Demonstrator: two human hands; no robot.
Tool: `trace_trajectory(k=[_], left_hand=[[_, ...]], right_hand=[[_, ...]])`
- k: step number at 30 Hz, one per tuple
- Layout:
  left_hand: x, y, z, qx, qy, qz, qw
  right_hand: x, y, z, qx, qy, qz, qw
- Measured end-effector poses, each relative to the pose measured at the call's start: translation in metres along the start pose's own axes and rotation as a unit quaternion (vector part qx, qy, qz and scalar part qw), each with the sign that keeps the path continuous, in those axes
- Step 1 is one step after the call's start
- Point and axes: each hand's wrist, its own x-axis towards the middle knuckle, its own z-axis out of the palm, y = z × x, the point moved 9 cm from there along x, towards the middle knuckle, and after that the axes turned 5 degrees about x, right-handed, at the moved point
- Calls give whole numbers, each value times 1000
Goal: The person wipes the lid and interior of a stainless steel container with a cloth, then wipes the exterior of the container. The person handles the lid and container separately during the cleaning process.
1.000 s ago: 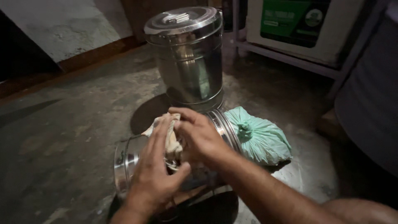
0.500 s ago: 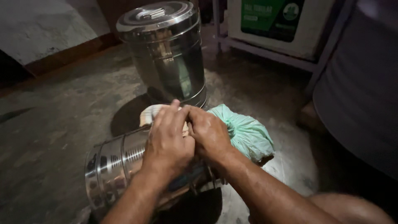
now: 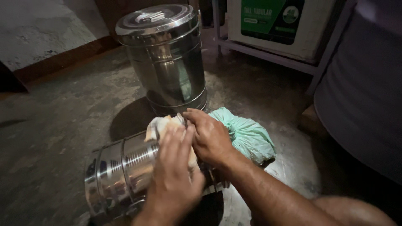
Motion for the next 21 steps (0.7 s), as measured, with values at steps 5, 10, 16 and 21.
trace_trajectory(k=[5, 10, 16, 21], left_hand=[[-21, 25, 2, 48, 59, 16, 997], [0, 1, -4, 116, 40, -23, 992], [34, -82, -19, 47, -33, -171, 984], [17, -93, -28, 48, 58, -158, 985]], right_hand=[[-4, 3, -1, -22, 16, 18, 999], [-4, 0, -3, -47, 37, 10, 998], [1, -2, 2, -68, 51, 10, 996], [0, -3, 1, -77, 54, -6, 996]])
